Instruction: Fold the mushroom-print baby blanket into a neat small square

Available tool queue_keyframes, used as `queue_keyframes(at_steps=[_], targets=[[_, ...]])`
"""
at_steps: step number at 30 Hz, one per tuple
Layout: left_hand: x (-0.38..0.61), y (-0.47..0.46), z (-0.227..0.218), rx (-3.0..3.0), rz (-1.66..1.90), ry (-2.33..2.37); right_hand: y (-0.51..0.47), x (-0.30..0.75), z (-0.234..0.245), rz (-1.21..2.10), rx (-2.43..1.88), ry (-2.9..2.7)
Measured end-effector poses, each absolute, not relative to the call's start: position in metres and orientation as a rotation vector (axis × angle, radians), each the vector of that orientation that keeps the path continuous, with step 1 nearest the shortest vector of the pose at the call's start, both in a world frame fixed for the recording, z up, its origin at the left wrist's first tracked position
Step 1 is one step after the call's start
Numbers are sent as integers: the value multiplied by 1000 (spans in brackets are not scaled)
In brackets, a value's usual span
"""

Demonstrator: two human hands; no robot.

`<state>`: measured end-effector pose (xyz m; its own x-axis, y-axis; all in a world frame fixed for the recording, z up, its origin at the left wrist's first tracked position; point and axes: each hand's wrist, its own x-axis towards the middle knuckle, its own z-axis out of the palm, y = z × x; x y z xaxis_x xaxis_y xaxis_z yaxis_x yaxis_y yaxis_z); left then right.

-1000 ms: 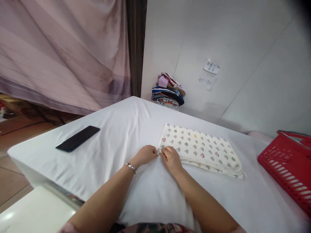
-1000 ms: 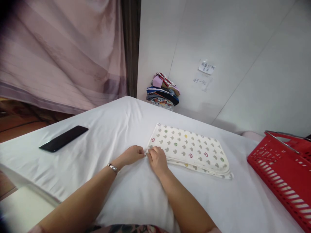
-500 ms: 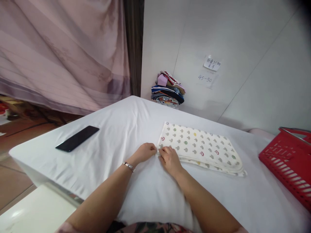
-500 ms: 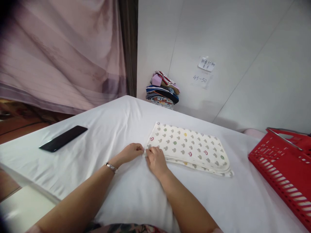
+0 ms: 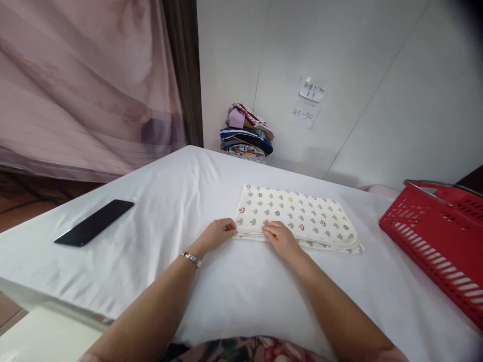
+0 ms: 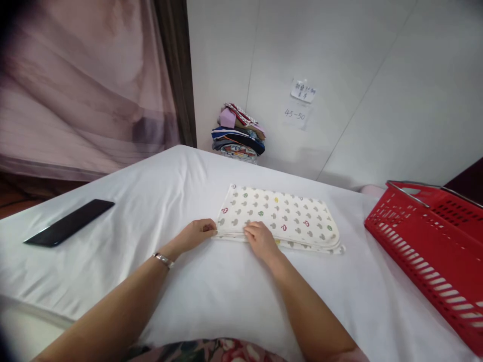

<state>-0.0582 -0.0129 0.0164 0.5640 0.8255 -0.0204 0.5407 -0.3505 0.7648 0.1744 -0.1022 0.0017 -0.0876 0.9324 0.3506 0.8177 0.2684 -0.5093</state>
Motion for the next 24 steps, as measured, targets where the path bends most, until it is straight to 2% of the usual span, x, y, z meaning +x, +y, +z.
queue_keyframes(at_steps=[11,24], targets=[[-44,-20,9,2523,693,972,-108,188,-4,134,-1615,-1911],[-40,-19,8,2485,662,975,-102,180,-8,-21,-1618,-1881]])
